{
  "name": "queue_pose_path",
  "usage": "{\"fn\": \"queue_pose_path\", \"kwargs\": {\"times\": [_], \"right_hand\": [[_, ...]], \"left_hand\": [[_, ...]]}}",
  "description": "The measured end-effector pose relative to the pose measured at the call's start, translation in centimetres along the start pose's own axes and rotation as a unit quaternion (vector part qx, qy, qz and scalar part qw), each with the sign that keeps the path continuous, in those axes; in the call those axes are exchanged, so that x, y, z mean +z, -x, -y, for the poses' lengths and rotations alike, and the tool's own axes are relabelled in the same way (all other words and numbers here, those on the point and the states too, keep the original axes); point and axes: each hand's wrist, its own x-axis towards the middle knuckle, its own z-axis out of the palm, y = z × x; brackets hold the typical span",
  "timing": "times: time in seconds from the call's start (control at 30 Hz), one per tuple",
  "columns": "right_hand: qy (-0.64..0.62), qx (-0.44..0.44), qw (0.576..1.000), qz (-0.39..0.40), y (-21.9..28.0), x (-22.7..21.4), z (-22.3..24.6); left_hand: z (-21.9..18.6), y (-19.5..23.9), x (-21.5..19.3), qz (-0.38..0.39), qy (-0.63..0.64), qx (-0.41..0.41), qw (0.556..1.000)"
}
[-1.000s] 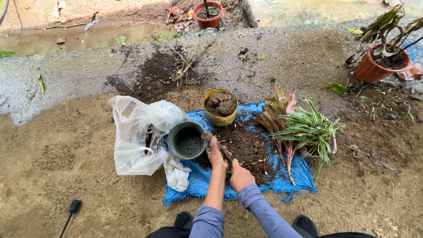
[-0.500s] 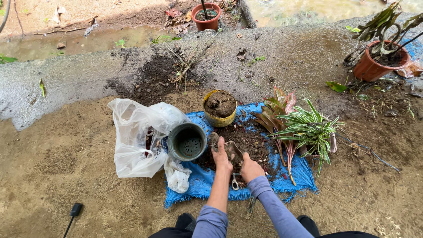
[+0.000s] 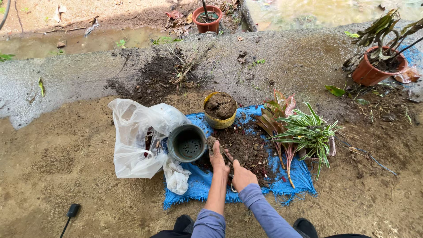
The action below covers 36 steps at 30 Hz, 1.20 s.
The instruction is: The person breaks apart a large clump of soil using a small hand tool and scissors on a blue mat. The person repeatedly strikes and cuts the soil to loosen it, with potted plants and a plastic bag nearby.
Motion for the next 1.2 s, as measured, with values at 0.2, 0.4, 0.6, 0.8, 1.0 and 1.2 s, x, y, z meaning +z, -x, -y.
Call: {"fn": "queue_pose_path", "kwargs": {"times": [0.2, 0.4, 0.6, 0.8, 1.0, 1.2], "right_hand": [[0.003, 0.001, 0.999, -0.043, -0.8, 0.8, -0.7], [-0.087, 0.086, 0.992, 0.024, -3.9, 2.4, -3.4], [-0.202, 0.015, 0.978, 0.05, -4.4, -0.4, -5.9], [-0.032, 0.009, 0.992, 0.118, -1.8, -4.9, -0.8], [0.005, 0.005, 1.0, 0.013, -0.2, -1.7, 1.2], [0.008, -0.004, 1.0, -0.015, -0.3, 0.3, -0.6]], "left_hand": [[0.4, 2.2, 1.4, 0.005, 0.011, 0.07, 0.997], [1.9, 2.3, 1.4, 0.09, 0.023, 0.101, 0.991], [1.4, -0.1, 0.2, 0.038, 0.048, 0.073, 0.996], [-0.1, -2.6, -0.6, 0.037, 0.124, -0.094, 0.987], [1.6, -3.7, -1.8, 0.053, 0.096, -0.076, 0.991], [1.8, -1.5, -1.5, 0.049, 0.032, -0.028, 0.998]]}}
